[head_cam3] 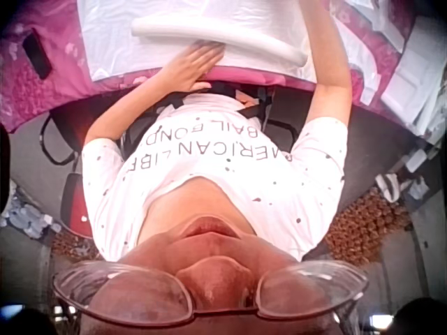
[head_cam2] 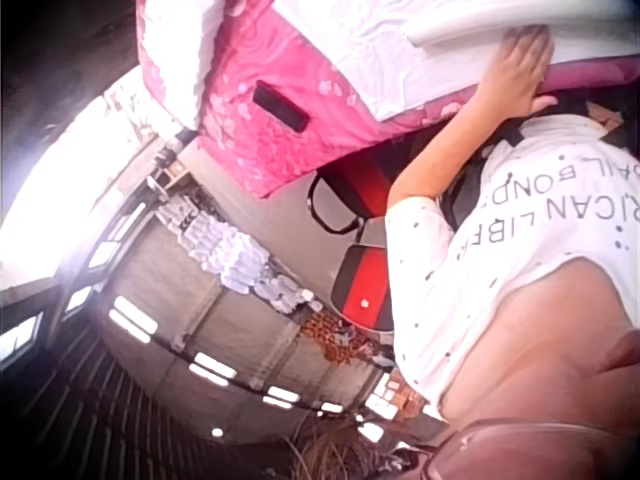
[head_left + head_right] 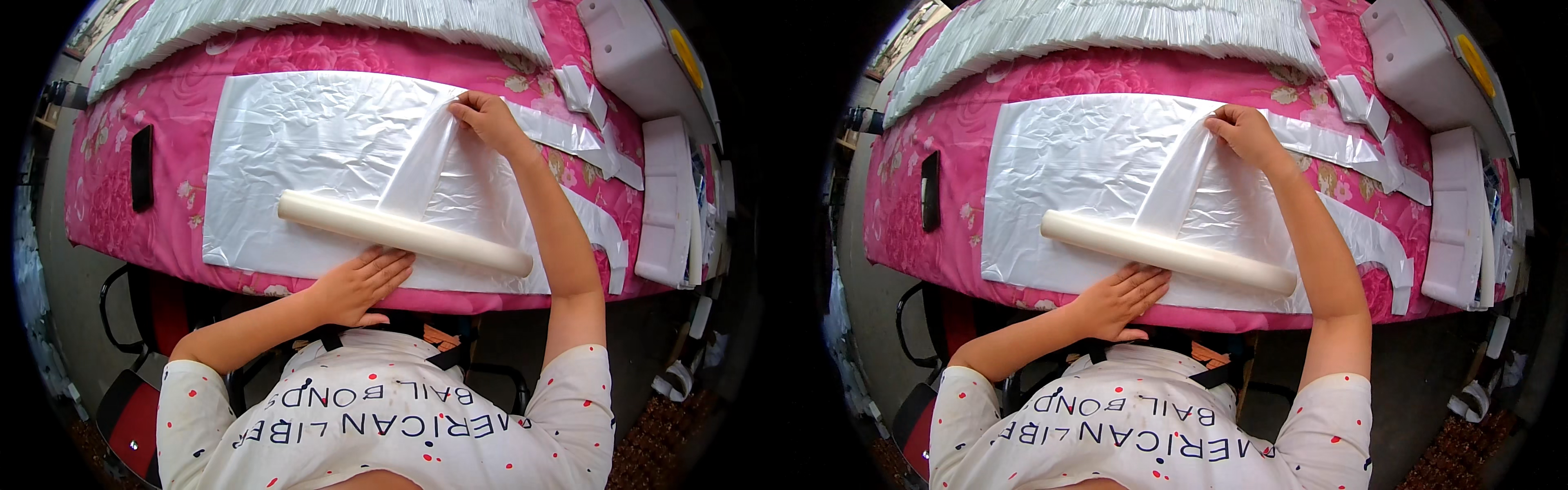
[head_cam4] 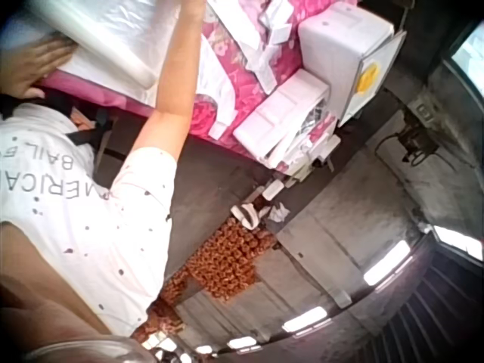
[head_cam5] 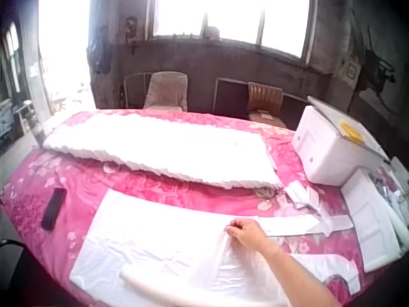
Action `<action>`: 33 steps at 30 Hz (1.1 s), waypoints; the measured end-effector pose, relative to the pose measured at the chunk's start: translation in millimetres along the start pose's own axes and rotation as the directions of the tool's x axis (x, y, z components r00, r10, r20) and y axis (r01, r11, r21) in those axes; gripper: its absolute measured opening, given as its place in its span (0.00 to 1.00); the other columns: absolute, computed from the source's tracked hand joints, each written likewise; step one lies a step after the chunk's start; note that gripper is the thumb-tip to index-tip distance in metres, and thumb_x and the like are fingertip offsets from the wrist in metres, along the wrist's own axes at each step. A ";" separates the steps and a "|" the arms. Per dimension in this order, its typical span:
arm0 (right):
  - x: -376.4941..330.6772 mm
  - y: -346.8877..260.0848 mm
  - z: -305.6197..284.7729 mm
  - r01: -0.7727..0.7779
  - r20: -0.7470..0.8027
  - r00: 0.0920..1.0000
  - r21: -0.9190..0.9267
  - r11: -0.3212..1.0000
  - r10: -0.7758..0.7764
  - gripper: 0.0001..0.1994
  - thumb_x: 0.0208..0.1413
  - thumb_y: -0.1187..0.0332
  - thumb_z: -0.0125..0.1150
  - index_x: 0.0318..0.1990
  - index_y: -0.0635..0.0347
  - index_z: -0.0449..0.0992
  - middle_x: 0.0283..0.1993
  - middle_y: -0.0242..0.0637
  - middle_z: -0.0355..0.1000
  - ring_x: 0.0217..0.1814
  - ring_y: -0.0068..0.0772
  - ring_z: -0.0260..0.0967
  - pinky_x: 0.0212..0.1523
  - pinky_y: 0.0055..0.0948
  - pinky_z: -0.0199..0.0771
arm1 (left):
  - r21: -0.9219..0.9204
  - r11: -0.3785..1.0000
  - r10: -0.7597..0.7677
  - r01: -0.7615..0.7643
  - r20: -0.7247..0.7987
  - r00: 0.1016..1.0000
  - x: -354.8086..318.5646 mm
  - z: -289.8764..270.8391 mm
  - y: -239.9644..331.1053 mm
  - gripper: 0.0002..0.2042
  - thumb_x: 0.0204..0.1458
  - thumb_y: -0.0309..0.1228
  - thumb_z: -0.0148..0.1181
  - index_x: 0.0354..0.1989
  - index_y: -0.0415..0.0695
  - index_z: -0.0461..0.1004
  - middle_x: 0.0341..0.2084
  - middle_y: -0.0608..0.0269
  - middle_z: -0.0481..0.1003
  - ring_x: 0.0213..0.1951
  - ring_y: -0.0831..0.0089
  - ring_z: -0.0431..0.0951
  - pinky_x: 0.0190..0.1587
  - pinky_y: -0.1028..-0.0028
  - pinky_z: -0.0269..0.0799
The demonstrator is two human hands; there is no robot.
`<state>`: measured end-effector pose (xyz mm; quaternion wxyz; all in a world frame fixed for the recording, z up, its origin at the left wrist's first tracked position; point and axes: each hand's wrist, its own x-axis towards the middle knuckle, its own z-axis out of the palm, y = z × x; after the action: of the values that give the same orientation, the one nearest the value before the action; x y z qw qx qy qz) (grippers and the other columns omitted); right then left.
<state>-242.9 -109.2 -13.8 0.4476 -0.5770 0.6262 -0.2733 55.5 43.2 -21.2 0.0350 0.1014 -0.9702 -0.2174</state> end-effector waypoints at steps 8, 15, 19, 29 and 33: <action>-89.1 -48.3 41.4 0.236 -0.152 0.942 -0.336 0.912 -0.299 0.22 0.50 0.66 0.59 0.52 0.60 0.65 0.49 0.43 0.66 0.46 0.35 0.65 0.47 0.32 0.65 | 0.104 0.992 -0.067 0.067 -0.008 0.998 -2.5 10.7 12.0 0.38 0.49 0.56 0.41 0.58 0.32 0.55 0.61 0.48 0.53 0.64 0.58 0.48 0.65 0.58 0.36; -180.5 -39.8 117.9 0.324 -0.007 0.905 -0.636 0.701 -0.425 0.24 0.43 0.70 0.61 0.52 0.57 0.67 0.48 0.41 0.67 0.47 0.44 0.65 0.47 0.38 0.64 | 0.196 0.976 -0.095 0.093 -0.001 0.995 -5.1 23.3 24.0 0.37 0.51 0.56 0.40 0.58 0.33 0.56 0.61 0.49 0.53 0.64 0.58 0.50 0.65 0.58 0.39; -165.9 -15.9 81.8 0.238 -0.131 0.886 -0.694 0.679 -0.445 0.23 0.45 0.69 0.58 0.53 0.56 0.67 0.43 0.43 0.69 0.45 0.44 0.65 0.46 0.39 0.64 | 0.250 0.964 -0.095 0.094 -0.008 0.995 -5.6 20.8 25.1 0.36 0.52 0.55 0.39 0.60 0.36 0.54 0.62 0.52 0.51 0.65 0.62 0.48 0.64 0.60 0.39; -165.4 9.7 11.7 0.067 -0.349 0.835 -0.703 0.708 -0.425 0.21 0.45 0.71 0.59 0.51 0.56 0.70 0.44 0.42 0.69 0.43 0.45 0.65 0.45 0.38 0.65 | 0.134 0.990 -0.036 0.034 0.009 0.999 -12.0 9.2 11.0 0.35 0.49 0.50 0.46 0.61 0.38 0.53 0.63 0.55 0.49 0.66 0.63 0.45 0.65 0.61 0.37; -186.0 -22.2 76.4 0.414 -0.068 0.823 -0.608 0.678 -0.563 0.21 0.41 0.74 0.60 0.48 0.54 0.72 0.44 0.39 0.69 0.44 0.42 0.66 0.44 0.37 0.65 | 0.365 0.929 -0.063 0.062 -0.008 0.998 -10.7 26.9 22.0 0.29 0.50 0.40 0.46 0.60 0.38 0.55 0.62 0.55 0.53 0.65 0.63 0.49 0.64 0.59 0.39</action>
<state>-177.7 79.9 16.4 0.0821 -0.7908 0.5504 -0.2547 59.0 76.1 -36.3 0.0070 0.1365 -0.9900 -0.0347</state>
